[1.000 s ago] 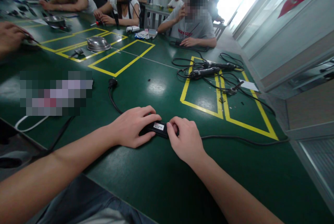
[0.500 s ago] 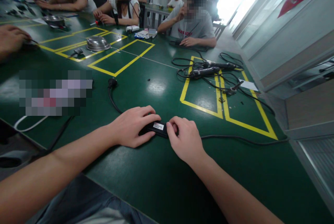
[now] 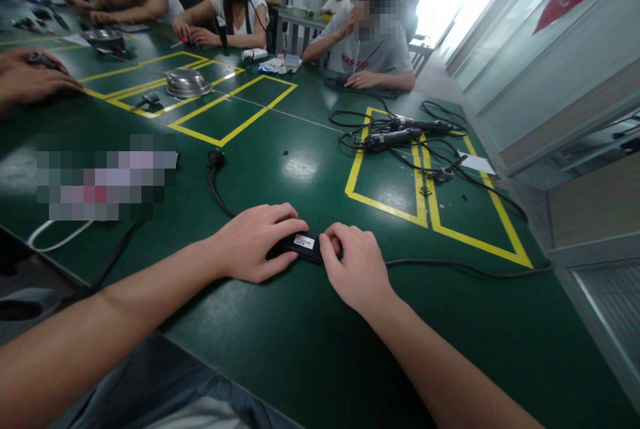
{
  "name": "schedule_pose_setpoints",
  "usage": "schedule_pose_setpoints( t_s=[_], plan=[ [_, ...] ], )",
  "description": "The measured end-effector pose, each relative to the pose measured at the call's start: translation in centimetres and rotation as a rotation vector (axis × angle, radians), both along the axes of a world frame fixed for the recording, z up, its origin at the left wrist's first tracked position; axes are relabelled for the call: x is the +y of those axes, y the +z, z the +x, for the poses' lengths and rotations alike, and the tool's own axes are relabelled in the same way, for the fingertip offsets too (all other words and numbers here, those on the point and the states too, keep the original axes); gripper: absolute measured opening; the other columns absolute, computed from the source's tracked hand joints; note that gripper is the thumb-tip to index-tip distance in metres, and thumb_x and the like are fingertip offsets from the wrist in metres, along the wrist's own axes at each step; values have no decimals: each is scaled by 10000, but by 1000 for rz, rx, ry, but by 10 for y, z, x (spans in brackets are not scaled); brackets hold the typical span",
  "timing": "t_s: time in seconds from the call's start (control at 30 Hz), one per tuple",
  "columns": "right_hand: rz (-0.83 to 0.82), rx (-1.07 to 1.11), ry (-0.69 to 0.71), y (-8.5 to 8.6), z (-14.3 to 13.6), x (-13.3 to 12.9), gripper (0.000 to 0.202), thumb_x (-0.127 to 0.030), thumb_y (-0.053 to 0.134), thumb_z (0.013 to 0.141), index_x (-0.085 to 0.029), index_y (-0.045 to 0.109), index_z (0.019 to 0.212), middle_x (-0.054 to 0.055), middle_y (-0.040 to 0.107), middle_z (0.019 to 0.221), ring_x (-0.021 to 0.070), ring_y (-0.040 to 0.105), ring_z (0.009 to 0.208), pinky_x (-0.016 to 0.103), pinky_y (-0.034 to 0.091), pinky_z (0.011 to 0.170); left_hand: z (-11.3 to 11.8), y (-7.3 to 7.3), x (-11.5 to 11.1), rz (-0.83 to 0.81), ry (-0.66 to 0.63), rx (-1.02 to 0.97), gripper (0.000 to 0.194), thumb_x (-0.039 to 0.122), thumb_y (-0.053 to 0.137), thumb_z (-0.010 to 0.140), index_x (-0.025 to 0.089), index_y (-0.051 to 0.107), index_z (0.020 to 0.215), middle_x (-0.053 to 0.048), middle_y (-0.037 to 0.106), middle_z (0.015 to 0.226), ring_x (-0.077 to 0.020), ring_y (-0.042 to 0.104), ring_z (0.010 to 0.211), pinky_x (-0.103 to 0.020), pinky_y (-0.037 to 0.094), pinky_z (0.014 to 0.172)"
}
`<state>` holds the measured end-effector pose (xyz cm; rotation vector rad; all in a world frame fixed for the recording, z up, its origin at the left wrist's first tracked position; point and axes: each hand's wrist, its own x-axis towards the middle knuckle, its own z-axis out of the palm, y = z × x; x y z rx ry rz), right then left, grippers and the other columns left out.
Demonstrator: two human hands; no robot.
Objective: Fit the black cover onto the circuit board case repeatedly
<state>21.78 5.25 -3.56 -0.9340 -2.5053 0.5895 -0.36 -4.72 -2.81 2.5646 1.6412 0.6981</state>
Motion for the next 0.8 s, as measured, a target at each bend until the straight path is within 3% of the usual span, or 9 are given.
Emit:
schedule_pose_setpoints(
  t_s=[0.33,0.8],
  plan=[
    [23,4,-7,-2,0,0,281,-322,502,1035,-241,549,770,-4,570,690,198,533,710,360,303,748,3,6,0,-26,9,13,368,377,566,997,195,627,1311,-118,685,1182,-262,708,978,-397,591,830],
    [20,4,-7,-1,0,0,282,-317,500,1038,-240,556,773,-1,579,695,198,540,718,361,319,752,1,2,0,-29,12,10,395,394,573,998,206,616,1342,-117,681,1191,-261,705,976,-397,591,833]
  ],
)
